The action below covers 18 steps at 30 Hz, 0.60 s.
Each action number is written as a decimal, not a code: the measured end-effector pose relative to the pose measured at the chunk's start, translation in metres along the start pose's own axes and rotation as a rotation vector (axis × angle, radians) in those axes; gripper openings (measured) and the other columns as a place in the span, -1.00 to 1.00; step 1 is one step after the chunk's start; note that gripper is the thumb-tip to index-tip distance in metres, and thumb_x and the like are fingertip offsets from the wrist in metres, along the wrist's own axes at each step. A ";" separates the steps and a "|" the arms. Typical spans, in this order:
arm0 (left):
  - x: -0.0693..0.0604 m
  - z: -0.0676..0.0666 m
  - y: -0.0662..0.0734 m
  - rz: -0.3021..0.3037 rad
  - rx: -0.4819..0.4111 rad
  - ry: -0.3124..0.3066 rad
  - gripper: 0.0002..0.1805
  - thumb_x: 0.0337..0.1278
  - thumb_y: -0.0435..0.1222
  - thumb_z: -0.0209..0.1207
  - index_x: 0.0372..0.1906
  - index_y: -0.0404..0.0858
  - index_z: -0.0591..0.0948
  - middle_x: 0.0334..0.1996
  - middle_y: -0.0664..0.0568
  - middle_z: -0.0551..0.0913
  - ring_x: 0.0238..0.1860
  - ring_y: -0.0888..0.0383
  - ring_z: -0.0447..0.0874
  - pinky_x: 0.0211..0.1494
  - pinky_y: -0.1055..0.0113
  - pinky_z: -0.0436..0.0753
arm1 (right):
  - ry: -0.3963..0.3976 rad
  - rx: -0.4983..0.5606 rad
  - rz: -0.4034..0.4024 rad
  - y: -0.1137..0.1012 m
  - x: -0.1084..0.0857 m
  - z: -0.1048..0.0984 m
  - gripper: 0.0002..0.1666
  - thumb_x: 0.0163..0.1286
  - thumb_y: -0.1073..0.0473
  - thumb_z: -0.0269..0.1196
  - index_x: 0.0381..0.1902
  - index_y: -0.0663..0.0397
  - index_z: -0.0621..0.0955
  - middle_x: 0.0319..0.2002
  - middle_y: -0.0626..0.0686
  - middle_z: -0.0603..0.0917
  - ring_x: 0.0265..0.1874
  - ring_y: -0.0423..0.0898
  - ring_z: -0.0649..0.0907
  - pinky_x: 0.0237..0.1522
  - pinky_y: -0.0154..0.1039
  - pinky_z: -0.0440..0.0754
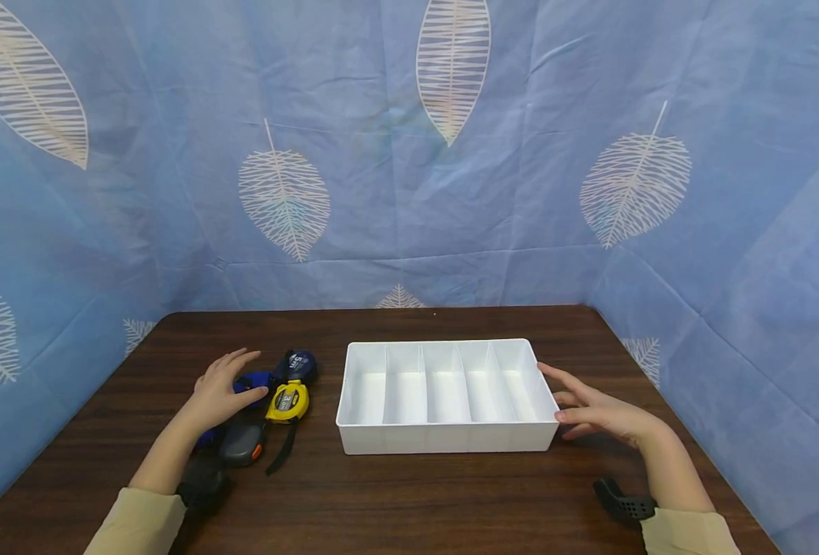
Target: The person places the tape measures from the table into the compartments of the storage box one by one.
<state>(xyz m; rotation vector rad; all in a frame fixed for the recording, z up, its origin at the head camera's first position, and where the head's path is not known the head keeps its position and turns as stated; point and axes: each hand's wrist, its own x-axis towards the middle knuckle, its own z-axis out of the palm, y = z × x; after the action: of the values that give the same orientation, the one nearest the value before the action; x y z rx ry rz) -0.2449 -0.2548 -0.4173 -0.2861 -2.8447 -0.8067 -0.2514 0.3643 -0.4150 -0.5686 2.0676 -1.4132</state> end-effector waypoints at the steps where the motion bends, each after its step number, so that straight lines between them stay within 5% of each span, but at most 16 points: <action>1: 0.000 0.000 -0.001 -0.008 -0.001 -0.006 -0.24 0.12 -0.11 0.29 0.39 -0.27 0.30 0.39 -0.38 0.10 0.34 -0.46 -0.09 0.12 -0.53 -0.09 | 0.000 0.000 0.000 0.000 0.000 0.000 -0.09 0.48 0.24 -0.03 0.53 -0.21 -0.30 0.44 0.42 -0.25 0.31 0.45 0.12 0.00 0.16 0.49; 9: 0.001 0.002 -0.009 -0.039 -0.010 -0.031 -0.21 0.13 -0.12 0.28 0.41 -0.30 0.25 0.39 -0.41 0.08 0.30 -0.51 -0.03 0.11 -0.55 -0.07 | -0.005 0.002 -0.004 0.001 0.000 -0.001 -0.09 0.48 0.24 -0.03 0.53 -0.24 -0.29 0.44 0.42 -0.24 0.31 0.25 0.27 0.01 0.14 0.49; 15: 0.001 0.004 -0.013 -0.049 -0.032 -0.052 -0.20 0.13 -0.16 0.28 0.42 -0.33 0.22 0.38 -0.44 0.07 0.28 -0.51 0.07 0.12 -0.52 0.02 | -0.007 0.006 -0.007 0.000 0.000 -0.001 -0.09 0.48 0.24 -0.03 0.53 -0.23 -0.29 0.44 0.42 -0.24 0.31 0.29 0.25 0.01 0.15 0.49; 18: 0.001 0.004 -0.015 -0.049 -0.067 -0.068 -0.19 0.14 -0.18 0.28 0.42 -0.35 0.20 0.38 -0.45 0.06 0.28 -0.47 0.10 0.15 -0.45 0.13 | -0.012 0.009 -0.013 -0.001 -0.001 0.000 -0.09 0.48 0.24 -0.03 0.53 -0.23 -0.29 0.43 0.43 -0.25 0.29 0.12 0.33 0.01 0.15 0.49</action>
<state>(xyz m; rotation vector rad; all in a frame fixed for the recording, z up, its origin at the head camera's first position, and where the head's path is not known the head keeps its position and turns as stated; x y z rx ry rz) -0.2498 -0.2655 -0.4277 -0.2577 -2.9021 -0.9212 -0.2511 0.3645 -0.4139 -0.5866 2.0502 -1.4223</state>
